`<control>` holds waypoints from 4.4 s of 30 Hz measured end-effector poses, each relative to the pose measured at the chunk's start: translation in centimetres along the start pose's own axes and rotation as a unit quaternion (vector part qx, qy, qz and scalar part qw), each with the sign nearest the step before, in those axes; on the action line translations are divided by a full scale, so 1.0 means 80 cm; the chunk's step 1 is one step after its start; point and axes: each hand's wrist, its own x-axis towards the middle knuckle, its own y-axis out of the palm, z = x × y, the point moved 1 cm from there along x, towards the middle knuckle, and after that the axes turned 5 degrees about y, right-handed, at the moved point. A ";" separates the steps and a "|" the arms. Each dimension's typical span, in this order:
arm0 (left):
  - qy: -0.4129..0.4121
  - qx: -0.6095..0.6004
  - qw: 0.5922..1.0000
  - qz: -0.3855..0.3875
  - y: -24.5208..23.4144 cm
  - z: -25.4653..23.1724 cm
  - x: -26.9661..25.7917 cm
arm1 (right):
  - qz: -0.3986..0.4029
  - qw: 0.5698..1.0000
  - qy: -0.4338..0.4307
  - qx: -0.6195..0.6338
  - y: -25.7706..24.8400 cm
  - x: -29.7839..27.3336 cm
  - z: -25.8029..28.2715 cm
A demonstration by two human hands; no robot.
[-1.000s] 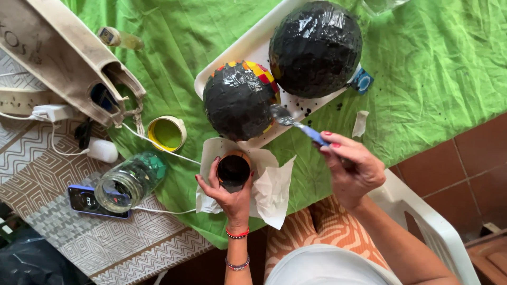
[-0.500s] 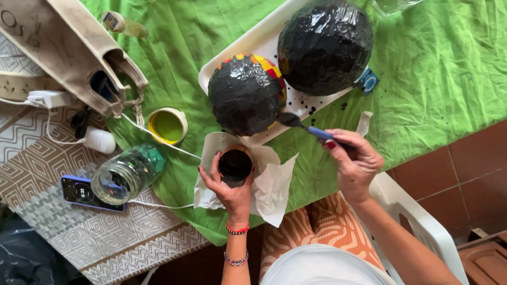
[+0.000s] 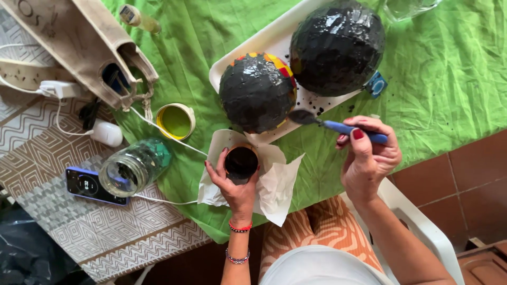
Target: Applying black paint or glaze to spherical decorative objects using a paintbrush.
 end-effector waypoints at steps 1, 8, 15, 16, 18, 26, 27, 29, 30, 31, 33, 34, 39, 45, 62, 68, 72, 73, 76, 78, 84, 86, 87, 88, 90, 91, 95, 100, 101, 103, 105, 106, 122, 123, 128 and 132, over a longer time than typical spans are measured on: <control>-0.001 0.001 1.000 -0.002 0.000 0.000 0.000 | 0.002 1.000 0.001 0.000 0.011 0.001 0.002; -0.025 -0.004 1.000 0.003 -0.003 -0.006 0.001 | 0.064 0.995 -0.063 0.037 0.074 0.003 0.009; -0.038 -0.015 0.999 0.007 -0.002 -0.005 0.001 | 0.149 0.986 -0.078 -0.017 0.089 -0.009 0.018; -0.039 -0.016 0.999 0.005 -0.002 -0.005 0.000 | 0.151 0.985 -0.079 -0.018 0.084 -0.010 0.017; -0.030 -0.013 0.999 0.008 -0.001 -0.005 0.000 | 0.125 0.989 -0.080 -0.016 0.077 -0.012 0.014; -0.038 -0.036 0.999 0.004 -0.001 -0.007 0.003 | 0.110 0.988 -0.108 -0.024 0.094 0.016 0.019; -0.040 -0.038 0.998 0.006 -0.002 -0.007 0.003 | 0.112 0.989 -0.094 -0.012 0.099 0.017 0.017; -0.037 -0.034 0.999 0.005 -0.002 -0.006 0.003 | 0.125 0.989 -0.073 -0.006 0.100 0.011 0.013; -0.032 -0.029 0.999 0.005 -0.001 -0.006 0.003 | 0.137 0.989 -0.053 0.001 0.101 0.009 0.011; -0.033 -0.031 0.999 0.005 -0.002 -0.006 0.004 | 0.137 0.989 -0.054 0.000 0.099 0.004 0.010; -0.029 -0.040 0.999 0.009 -0.002 -0.007 0.005 | 0.150 0.988 -0.042 0.006 0.095 -0.005 0.009; -0.030 -0.041 0.999 0.008 -0.003 -0.007 0.004 | 0.150 0.988 -0.042 0.004 0.088 -0.008 0.008; -0.029 -0.058 0.998 0.015 -0.006 -0.007 0.005 | 0.164 0.986 -0.024 -0.017 0.063 -0.016 0.008; -0.025 -0.053 0.998 0.015 -0.005 -0.006 0.007 | 0.156 0.983 -0.055 -0.078 0.018 0.002 -0.001; -0.044 -0.080 0.995 0.026 -0.010 -0.008 0.005 | 0.151 0.987 -0.043 -0.015 0.046 -0.010 -0.001; -0.023 -0.040 0.999 0.021 -0.006 -0.004 0.005 | 0.083 0.993 -0.075 -0.027 0.031 0.003 0.008; -0.024 -0.023 0.999 0.029 -0.007 0.000 0.004 | 0.074 0.990 -0.121 -0.016 0.056 0.003 0.008; -0.020 -0.025 0.999 0.033 -0.006 0.000 0.004 | 0.068 0.990 -0.123 -0.015 0.065 -0.003 0.007; -0.033 -0.021 0.999 0.033 -0.006 -0.001 0.003 | 0.101 0.987 -0.126 -0.019 0.086 -0.017 0.006; -0.026 -0.010 0.999 0.027 -0.006 0.000 0.005 | 0.150 0.981 -0.127 -0.010 0.096 -0.021 0.006; -0.016 -0.010 0.999 0.026 -0.007 0.001 0.006 | 0.125 0.985 -0.111 -0.035 0.097 0.012 0.014; -0.016 -0.011 1.000 0.023 -0.006 0.002 0.006 | 0.115 0.987 -0.107 -0.043 0.090 0.018 0.019; -0.016 -0.011 1.000 0.021 -0.006 0.003 0.006 | 0.103 0.988 -0.102 -0.053 0.087 0.020 0.021; -0.017 -0.010 1.000 0.020 -0.008 0.000 0.007 | 0.106 0.988 -0.102 -0.052 0.083 0.020 0.022; -0.027 -0.008 0.999 0.025 -0.008 -0.004 0.010 | 0.105 0.986 -0.118 -0.056 0.074 0.022 0.023; -0.029 -0.008 0.999 0.023 -0.009 -0.004 0.010 | 0.106 0.986 -0.118 -0.056 0.079 0.019 0.026; -0.030 -0.007 0.999 0.025 -0.011 -0.006 0.011 | 0.130 0.984 -0.117 -0.040 0.102 0.008 0.033; -0.031 -0.004 0.999 0.027 -0.009 -0.005 0.012 | 0.179 0.974 -0.127 -0.046 0.130 0.018 0.032; -0.031 -0.008 0.999 0.023 -0.009 -0.004 0.011 | 0.174 0.975 -0.126 -0.057 0.129 0.021 0.033; -0.033 -0.010 0.999 0.016 -0.009 -0.002 0.010 | 0.172 0.975 -0.123 -0.066 0.125 0.028 0.035; -0.026 -0.022 0.999 0.013 -0.009 -0.002 0.014 | 0.175 0.971 -0.137 -0.087 0.118 0.037 0.037; -0.025 -0.023 0.999 0.011 -0.009 0.000 0.014 | 0.176 0.971 -0.138 -0.087 0.116 0.038 0.040; -0.090 -0.028 0.996 0.009 -0.060 -0.094 0.053 | 0.332 0.894 -0.137 -0.266 0.109 0.089 0.082; -0.099 -0.034 0.994 -0.005 -0.058 -0.098 0.050 | 0.353 0.873 -0.168 -0.292 0.111 0.091 0.077; -0.117 -0.014 0.993 -0.014 -0.040 -0.119 0.035 | 0.370 0.847 -0.212 -0.318 0.114 0.082 0.065; -0.108 -0.042 0.993 -0.010 -0.024 -0.120 0.011 | 0.378 0.845 -0.213 -0.312 0.109 0.077 0.065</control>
